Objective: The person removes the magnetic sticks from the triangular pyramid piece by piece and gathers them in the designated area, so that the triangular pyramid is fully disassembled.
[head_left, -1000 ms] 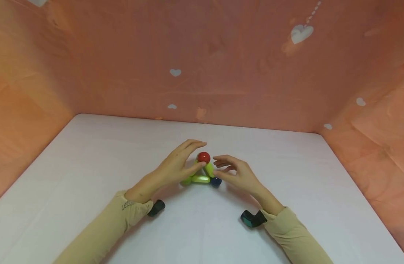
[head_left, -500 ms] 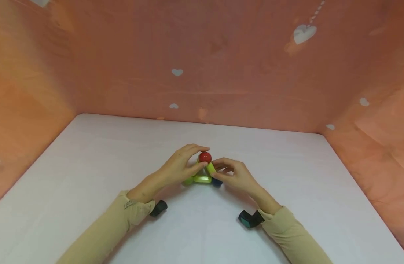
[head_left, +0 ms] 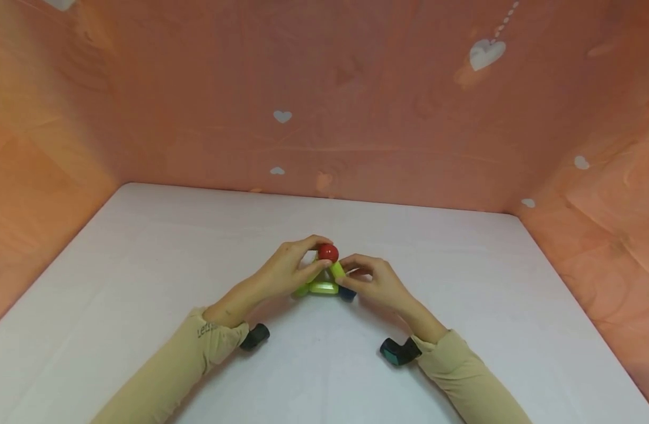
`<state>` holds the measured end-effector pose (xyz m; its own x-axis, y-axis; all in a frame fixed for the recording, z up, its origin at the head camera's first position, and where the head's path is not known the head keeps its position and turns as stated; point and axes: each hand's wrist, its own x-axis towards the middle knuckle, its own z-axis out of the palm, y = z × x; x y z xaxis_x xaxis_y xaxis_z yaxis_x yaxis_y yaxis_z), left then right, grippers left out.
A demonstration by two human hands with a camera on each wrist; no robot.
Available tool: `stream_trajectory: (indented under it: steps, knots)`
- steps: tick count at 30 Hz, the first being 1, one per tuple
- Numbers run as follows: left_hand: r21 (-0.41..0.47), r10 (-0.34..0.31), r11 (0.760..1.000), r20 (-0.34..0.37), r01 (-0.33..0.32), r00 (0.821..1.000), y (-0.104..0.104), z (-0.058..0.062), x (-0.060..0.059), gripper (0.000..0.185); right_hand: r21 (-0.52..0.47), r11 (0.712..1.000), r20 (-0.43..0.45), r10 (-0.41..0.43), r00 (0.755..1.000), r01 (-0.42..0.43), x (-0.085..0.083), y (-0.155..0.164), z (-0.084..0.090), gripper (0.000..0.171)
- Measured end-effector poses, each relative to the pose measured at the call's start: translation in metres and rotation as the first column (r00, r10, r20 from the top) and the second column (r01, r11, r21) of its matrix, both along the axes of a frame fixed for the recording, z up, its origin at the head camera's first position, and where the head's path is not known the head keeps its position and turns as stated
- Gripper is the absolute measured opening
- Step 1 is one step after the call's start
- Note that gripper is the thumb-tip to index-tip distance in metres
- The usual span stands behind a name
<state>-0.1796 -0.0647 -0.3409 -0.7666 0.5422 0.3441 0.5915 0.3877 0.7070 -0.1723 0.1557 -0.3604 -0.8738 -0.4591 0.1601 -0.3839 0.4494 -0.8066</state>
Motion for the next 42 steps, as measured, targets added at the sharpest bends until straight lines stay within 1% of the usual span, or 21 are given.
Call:
stream_trajectory:
  steps: [5,11,13,16,18,19,22,24,26,34,38,42]
  knots:
    - [-0.015,-0.011,1.0,0.016,0.012,1.0,0.002,0.001,0.0,0.03,-0.034,0.999,0.021,0.008,1.0,-0.007,-0.002,-0.001,-0.001,0.023]
    - [-0.021,-0.014,1.0,0.029,0.015,0.999,0.003,0.002,-0.001,0.03,-0.036,0.999,0.016,0.0,1.0,0.0,-0.002,-0.001,0.0,0.023]
    - [-0.019,-0.002,1.0,0.044,0.003,0.999,0.002,0.002,-0.001,0.031,-0.032,0.999,0.025,-0.014,1.0,0.014,-0.001,0.0,0.001,0.023]
    - [-0.003,0.021,1.0,0.068,-0.021,0.997,-0.003,0.003,-0.002,0.031,-0.037,0.999,0.063,-0.033,0.997,0.035,-0.001,0.003,0.001,0.024]
    - [0.009,0.029,1.0,0.072,-0.03,0.997,-0.006,0.003,-0.002,0.03,-0.043,0.998,0.084,-0.041,0.996,0.045,-0.001,0.005,0.001,0.024]
    - [0.018,0.022,1.0,0.075,-0.023,0.997,-0.007,0.004,-0.002,0.029,-0.047,0.998,0.087,-0.04,0.995,0.044,-0.001,0.006,0.0,0.024]
    - [0.024,0.006,1.0,0.06,-0.008,0.998,-0.009,0.004,-0.002,0.029,-0.056,0.998,0.074,-0.031,0.997,0.035,-0.001,0.008,0.0,0.025]
    - [0.031,0.008,0.999,0.06,-0.01,0.998,-0.008,0.003,-0.002,0.029,-0.057,0.998,0.058,-0.033,0.998,0.036,-0.001,0.008,0.0,0.025]
    - [0.028,0.019,0.999,0.056,-0.021,0.998,-0.008,0.003,-0.002,0.03,-0.049,0.998,0.045,-0.044,0.998,0.047,-0.001,0.008,0.0,0.025]
    - [0.022,0.065,0.997,0.092,-0.068,0.994,-0.008,0.004,-0.002,0.033,-0.021,0.996,0.012,-0.088,0.996,0.088,0.0,0.013,0.002,0.027]
    - [0.037,0.071,0.997,0.071,-0.074,0.995,-0.01,0.003,-0.003,0.036,-0.008,0.994,0.001,-0.108,0.994,0.108,0.0,0.016,0.002,0.028]
    - [0.036,0.082,0.996,0.032,-0.083,0.996,-0.014,0.002,-0.004,0.04,-0.008,0.993,-0.014,-0.122,0.992,0.122,-0.001,0.018,0.003,0.028]
